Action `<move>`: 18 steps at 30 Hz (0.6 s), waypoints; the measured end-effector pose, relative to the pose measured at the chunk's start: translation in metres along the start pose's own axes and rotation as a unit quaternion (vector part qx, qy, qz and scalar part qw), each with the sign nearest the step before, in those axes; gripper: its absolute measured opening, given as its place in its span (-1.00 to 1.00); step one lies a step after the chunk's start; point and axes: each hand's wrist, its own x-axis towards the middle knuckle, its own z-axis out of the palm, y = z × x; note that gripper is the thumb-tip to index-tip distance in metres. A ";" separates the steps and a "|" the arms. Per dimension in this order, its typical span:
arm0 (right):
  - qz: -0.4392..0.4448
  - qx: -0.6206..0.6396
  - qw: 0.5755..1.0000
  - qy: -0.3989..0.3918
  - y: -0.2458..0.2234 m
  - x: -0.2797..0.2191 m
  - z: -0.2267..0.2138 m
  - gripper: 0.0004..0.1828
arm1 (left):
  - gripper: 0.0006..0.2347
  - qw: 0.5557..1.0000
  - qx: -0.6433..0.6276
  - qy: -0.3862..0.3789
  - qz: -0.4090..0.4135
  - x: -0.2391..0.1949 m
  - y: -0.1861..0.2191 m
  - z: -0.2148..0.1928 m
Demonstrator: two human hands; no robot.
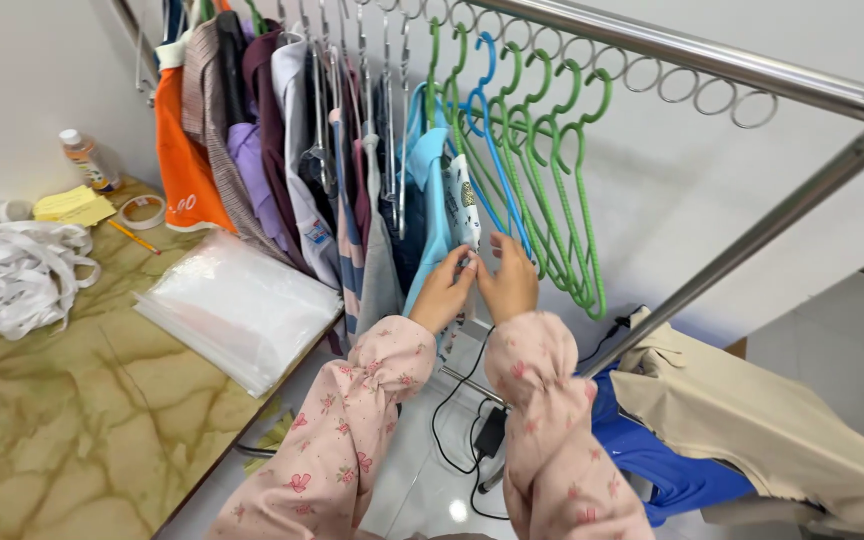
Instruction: The person takes a patterned shirt, a light blue shirt, and a pair of jeans from a clothing rack. They fold each item by hand on a marble-patterned table and place them in a row with other folded clothes.
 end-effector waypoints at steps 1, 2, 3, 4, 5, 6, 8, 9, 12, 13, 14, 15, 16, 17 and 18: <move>0.002 -0.001 1.000 0.003 0.003 0.005 0.002 -0.50 | -0.57 1.000 0.001 -0.004 0.002 0.000 -0.002 0.003; 0.017 -0.037 0.999 -0.032 0.005 0.010 0.005 -0.52 | -0.52 1.000 0.013 -0.011 -0.010 0.001 -0.004 0.005; 0.028 -0.072 0.995 -0.068 0.007 0.018 0.008 -0.54 | -0.47 0.999 0.024 -0.015 -0.020 0.003 -0.006 0.005; 0.027 -0.072 0.995 -0.064 0.008 0.019 0.009 -0.54 | -0.47 0.999 0.025 -0.016 -0.016 0.001 0.000 0.002; 0.024 -0.077 0.995 -0.062 0.009 0.019 0.011 -0.62 | -0.49 0.998 0.043 -0.035 -0.004 -0.002 0.005 -0.001; 0.020 -0.081 0.995 -0.060 0.010 0.020 0.012 -0.69 | -0.50 0.997 0.061 -0.054 0.008 -0.004 0.010 -0.005; -0.006 -0.078 0.996 -0.053 0.026 0.021 0.023 -0.74 | -0.50 0.997 0.055 -0.048 0.005 0.005 -0.010 -0.003; -0.030 -0.075 0.996 -0.045 0.033 0.021 0.029 -0.79 | -0.50 0.998 0.049 -0.044 0.000 0.009 -0.020 -0.003; -0.052 -0.058 0.995 -0.058 0.016 -0.007 0.009 -0.88 | -0.47 0.995 0.079 0.033 0.053 -0.001 0.013 -0.009; -0.052 -0.061 0.995 -0.055 0.016 -0.022 0.005 -0.88 | -0.47 0.995 0.077 0.031 0.056 0.006 0.011 -0.009; -0.059 -0.050 0.994 -0.079 0.016 -0.037 0.002 -0.87 | -0.44 0.996 0.049 0.025 0.065 0.014 0.009 -0.009; -0.065 -0.040 0.992 -0.106 0.016 -0.056 -0.001 -0.86 | -0.40 0.997 0.020 0.018 0.071 0.019 0.005 -0.007; -0.063 -0.045 0.991 -0.105 0.008 -0.064 -0.012 -0.86 | -0.40 0.997 0.016 0.015 0.072 0.020 0.011 -0.008; -0.056 -0.038 0.991 -0.118 -0.001 -0.073 -0.023 -0.87 | -0.40 0.998 -0.003 -0.003 0.069 0.020 0.016 -0.008; -0.048 -0.031 0.990 -0.131 -0.010 -0.083 -0.033 -0.89 | -0.38 0.997 -0.022 -0.021 0.067 0.020 0.020 -0.009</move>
